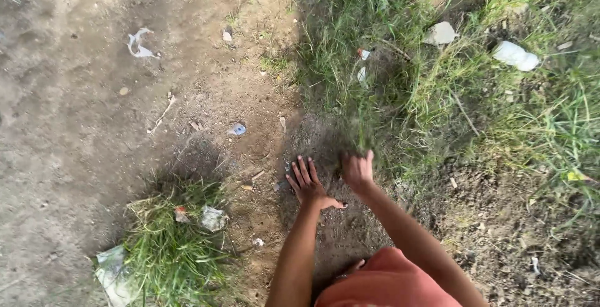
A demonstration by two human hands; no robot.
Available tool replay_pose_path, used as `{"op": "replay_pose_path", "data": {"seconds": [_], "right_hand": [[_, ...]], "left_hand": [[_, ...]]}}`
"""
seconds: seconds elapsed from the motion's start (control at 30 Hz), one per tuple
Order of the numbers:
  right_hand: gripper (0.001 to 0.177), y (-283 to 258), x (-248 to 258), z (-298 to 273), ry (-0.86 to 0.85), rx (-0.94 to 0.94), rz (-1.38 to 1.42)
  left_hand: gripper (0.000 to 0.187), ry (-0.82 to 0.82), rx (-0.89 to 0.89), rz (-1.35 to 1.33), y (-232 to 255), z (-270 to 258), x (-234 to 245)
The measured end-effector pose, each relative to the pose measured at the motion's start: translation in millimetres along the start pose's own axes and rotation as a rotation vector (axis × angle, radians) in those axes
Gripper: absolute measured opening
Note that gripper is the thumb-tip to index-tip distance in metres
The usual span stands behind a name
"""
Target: Pulling weeds and grass from a patch of dirt in a backyard.
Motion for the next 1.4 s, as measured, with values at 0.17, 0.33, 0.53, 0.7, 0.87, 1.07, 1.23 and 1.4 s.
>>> {"op": "replay_pose_path", "data": {"seconds": [0.17, 0.33, 0.53, 0.7, 0.87, 1.07, 1.23, 1.4], "right_hand": [[0.057, 7.7, -32.5, -54.9, -0.120, -0.118, 0.074], [0.034, -13.6, 9.5, -26.3, 0.095, 0.014, 0.225], [0.046, -32.6, 5.8, 66.5, 0.305, 0.283, -0.060], [0.050, -32.0, 15.4, 82.1, 0.144, 0.143, -0.413], [0.052, -40.7, 21.6, 68.4, 0.151, 0.168, -0.244], [0.043, -70.1, 46.1, 64.9, 0.070, 0.359, -0.112], [0.050, -64.0, 55.0, 131.8, 0.156, 0.294, -0.333], [0.060, -36.4, 42.3, 161.7, 0.162, 0.060, -0.599]], "left_hand": [[0.182, 0.038, -0.006, -0.019, -1.1, 0.6, -2.5], [0.182, 0.044, -0.012, -0.041, -2.9, -5.3, 0.8], [0.174, -0.009, -0.009, 0.005, -2.3, -2.4, 0.8], [0.173, -0.035, -0.014, 0.010, -0.5, -2.2, 3.4], [0.174, -0.043, -0.011, 0.012, -4.0, -1.7, 0.9], [0.168, -0.106, 0.002, 0.072, 0.5, 3.3, -4.3], [0.175, -0.067, -0.015, -0.019, 0.1, -6.3, 8.7], [0.177, -0.021, -0.022, -0.043, 1.1, -10.2, 11.3]]}}
Point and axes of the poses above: each hand's wrist, its own z-axis towards the middle knuckle, its own x-axis out of the back of the hand, y = z × x, the point moved 5 cm from there along z, towards the middle knuckle, and after that the axes turned 15 degrees about -y, right-handed, at the moved point
